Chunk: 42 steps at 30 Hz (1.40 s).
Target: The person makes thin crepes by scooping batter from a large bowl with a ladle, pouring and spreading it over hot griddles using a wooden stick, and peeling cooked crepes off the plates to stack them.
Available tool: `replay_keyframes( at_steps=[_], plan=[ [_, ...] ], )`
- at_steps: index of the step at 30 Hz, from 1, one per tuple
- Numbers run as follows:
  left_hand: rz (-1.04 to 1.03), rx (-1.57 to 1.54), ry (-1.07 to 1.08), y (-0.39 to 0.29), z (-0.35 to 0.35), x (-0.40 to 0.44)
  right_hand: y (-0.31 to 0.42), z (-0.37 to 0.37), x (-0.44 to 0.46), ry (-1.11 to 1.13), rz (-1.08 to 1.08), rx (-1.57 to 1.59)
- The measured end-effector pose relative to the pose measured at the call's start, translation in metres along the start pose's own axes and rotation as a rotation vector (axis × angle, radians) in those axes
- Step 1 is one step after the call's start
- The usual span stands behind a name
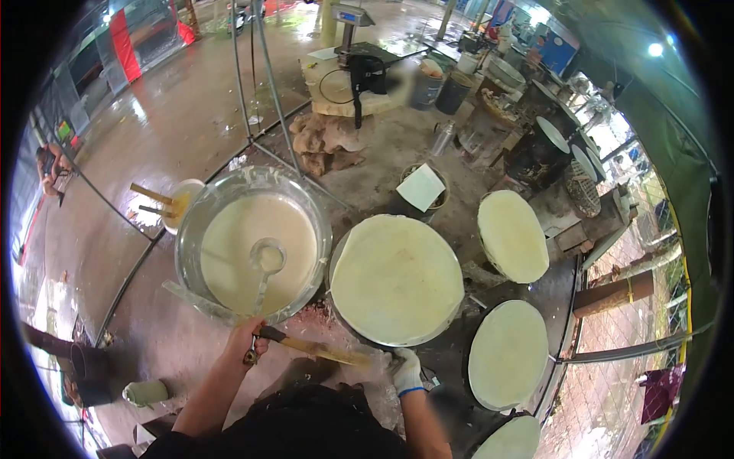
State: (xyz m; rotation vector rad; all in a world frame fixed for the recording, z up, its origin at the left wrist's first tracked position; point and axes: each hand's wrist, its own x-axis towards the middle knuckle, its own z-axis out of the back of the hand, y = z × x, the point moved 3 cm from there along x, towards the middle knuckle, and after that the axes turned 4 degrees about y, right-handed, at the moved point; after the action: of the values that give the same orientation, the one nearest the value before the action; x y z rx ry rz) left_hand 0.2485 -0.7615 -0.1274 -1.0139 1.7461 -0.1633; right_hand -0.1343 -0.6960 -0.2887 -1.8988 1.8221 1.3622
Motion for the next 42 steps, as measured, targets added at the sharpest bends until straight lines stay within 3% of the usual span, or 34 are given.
replay_keyframes(
  at_steps=[4,7,8,9,10,15,32,35,40,42],
  plan=[
    [-0.044,-0.026,-0.032,0.008,0.005,-0.02,0.046,-0.053,-0.046,0.1,0.0,-0.134],
    [-0.088,-0.047,-0.078,0.013,0.009,-0.036,0.112,-0.137,-0.094,0.121,0.026,-0.079],
    [-0.103,-0.054,-0.089,0.015,0.011,-0.04,0.132,-0.155,-0.095,0.246,0.11,-0.058],
    [-0.113,-0.064,-0.116,0.017,0.013,-0.044,0.15,-0.186,-0.096,0.236,0.198,-0.076],
    [-0.113,-0.074,-0.102,0.021,0.018,-0.048,0.168,-0.204,-0.094,0.28,0.108,-0.106],
    [-0.148,-0.1,-0.102,0.032,0.039,-0.061,0.19,-0.246,-0.097,0.265,0.137,-0.123],
    [-0.151,-0.106,-0.109,0.028,0.046,-0.065,0.154,-0.184,-0.091,0.183,0.049,-0.072],
    [-0.137,-0.096,-0.086,0.025,0.049,-0.058,0.138,-0.165,-0.093,0.116,0.035,-0.081],
    [-0.124,-0.065,-0.088,0.02,0.051,-0.042,0.089,-0.11,-0.084,0.219,0.153,-0.063],
    [-0.122,-0.053,-0.072,0.022,0.058,-0.03,0.058,-0.084,-0.075,0.128,0.133,-0.072]
  ],
)
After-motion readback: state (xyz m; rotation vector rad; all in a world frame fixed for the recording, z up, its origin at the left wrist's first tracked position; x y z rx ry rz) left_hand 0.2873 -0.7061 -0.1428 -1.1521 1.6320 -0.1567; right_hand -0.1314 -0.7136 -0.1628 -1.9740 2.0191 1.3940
